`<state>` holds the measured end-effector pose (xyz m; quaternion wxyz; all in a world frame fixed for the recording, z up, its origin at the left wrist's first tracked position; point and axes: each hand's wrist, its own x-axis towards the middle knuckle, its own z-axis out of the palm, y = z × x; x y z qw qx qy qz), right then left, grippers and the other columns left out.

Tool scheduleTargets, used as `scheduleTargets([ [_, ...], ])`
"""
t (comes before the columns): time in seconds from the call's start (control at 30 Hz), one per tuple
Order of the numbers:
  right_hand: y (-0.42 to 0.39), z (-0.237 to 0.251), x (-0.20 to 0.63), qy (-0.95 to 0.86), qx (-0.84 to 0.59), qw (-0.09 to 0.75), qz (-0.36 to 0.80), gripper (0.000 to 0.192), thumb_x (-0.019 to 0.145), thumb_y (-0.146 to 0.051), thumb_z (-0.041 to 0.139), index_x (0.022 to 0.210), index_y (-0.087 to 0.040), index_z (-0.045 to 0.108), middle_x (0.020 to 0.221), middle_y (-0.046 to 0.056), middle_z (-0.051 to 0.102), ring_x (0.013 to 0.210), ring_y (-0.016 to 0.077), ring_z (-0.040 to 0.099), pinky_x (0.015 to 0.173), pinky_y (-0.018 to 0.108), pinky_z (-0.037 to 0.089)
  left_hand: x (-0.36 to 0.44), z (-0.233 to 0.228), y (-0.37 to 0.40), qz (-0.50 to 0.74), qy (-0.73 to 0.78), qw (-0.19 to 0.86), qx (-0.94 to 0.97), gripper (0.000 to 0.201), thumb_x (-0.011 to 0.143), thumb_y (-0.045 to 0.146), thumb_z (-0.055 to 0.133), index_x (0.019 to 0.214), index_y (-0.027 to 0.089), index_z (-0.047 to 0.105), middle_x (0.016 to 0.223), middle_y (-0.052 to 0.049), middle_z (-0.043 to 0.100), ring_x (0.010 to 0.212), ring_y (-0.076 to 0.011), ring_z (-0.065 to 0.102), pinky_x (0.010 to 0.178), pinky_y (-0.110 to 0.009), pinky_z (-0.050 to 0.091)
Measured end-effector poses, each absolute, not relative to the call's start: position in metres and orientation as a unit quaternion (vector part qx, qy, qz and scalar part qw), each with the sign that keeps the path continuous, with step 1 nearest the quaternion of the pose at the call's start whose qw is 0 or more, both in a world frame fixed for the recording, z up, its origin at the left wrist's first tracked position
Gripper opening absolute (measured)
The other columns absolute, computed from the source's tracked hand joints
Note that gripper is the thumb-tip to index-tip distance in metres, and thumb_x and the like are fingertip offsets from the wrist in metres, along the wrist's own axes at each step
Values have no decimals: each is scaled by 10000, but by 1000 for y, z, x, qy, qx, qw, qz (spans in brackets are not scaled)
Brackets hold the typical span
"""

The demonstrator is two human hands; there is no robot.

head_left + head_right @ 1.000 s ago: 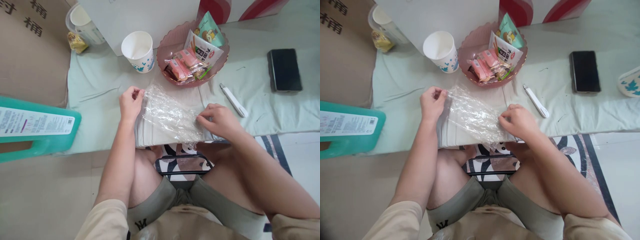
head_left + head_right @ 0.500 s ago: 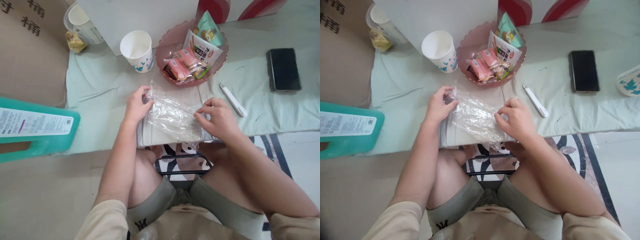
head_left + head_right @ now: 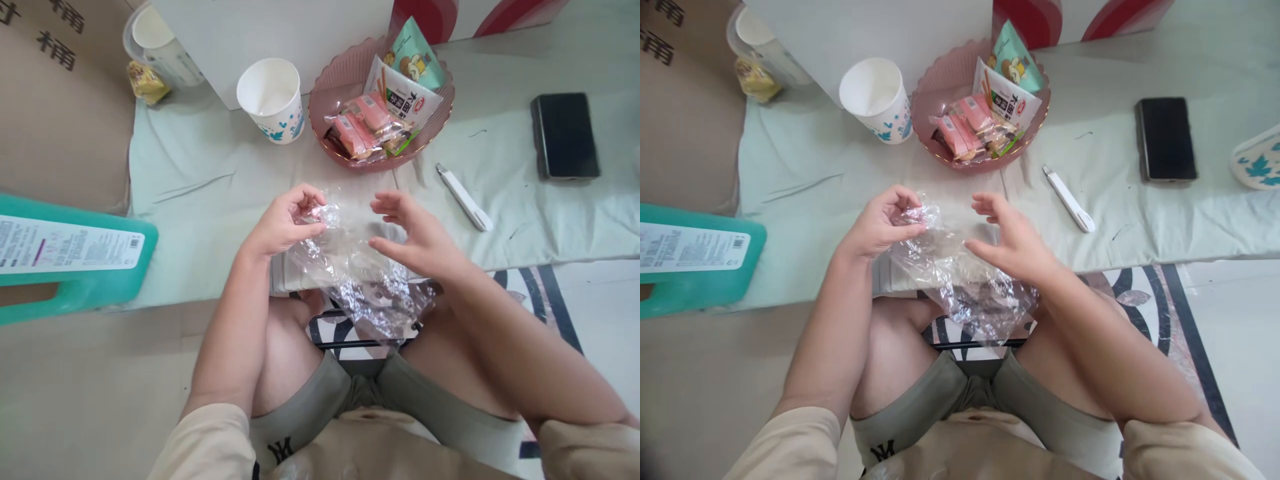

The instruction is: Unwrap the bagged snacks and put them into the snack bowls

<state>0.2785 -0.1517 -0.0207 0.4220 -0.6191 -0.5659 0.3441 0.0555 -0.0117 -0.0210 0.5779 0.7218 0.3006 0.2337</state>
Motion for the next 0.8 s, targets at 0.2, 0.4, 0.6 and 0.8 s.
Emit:
scheduleTargets([
  [0.2, -140, -27, 264, -534, -551, 371, 523, 231, 768, -331, 709, 954, -209, 646, 843, 37, 721, 766, 190, 685, 729, 360, 580, 64, -18, -19, 202, 241, 686, 657, 641, 622, 288, 916, 1168, 276, 581, 924, 21, 635, 778, -118, 664, 707, -229, 555],
  [0.4, -131, -30, 268, -450, -590, 507, 438, 110, 802, -300, 676, 826, -219, 605, 882, 30, 725, 737, 168, 699, 701, 339, 582, 68, -26, -12, 280, 287, 761, 510, 714, 693, 568, 843, 1284, 282, 563, 1229, -75, 706, 1117, -258, 717, 893, -372, 608],
  [0.6, -132, -29, 277, -418, -586, 611, 329, 167, 861, -354, 693, 949, -262, 586, 1016, 24, 712, 890, 184, 734, 812, 365, 623, 86, -29, -29, 129, 347, 758, 536, 438, 711, 369, 873, 1058, 164, 703, 1120, -125, 777, 949, -231, 767, 804, -334, 623],
  [0.8, -137, -36, 290, -444, -561, 563, 414, 437, 758, -413, 814, 1108, -282, 588, 1196, 54, 709, 1028, 231, 733, 887, 414, 636, 88, -34, -25, 273, 371, 635, 620, 206, 887, 368, 680, 982, 186, 695, 1074, -69, 772, 826, -157, 762, 688, -262, 617],
])
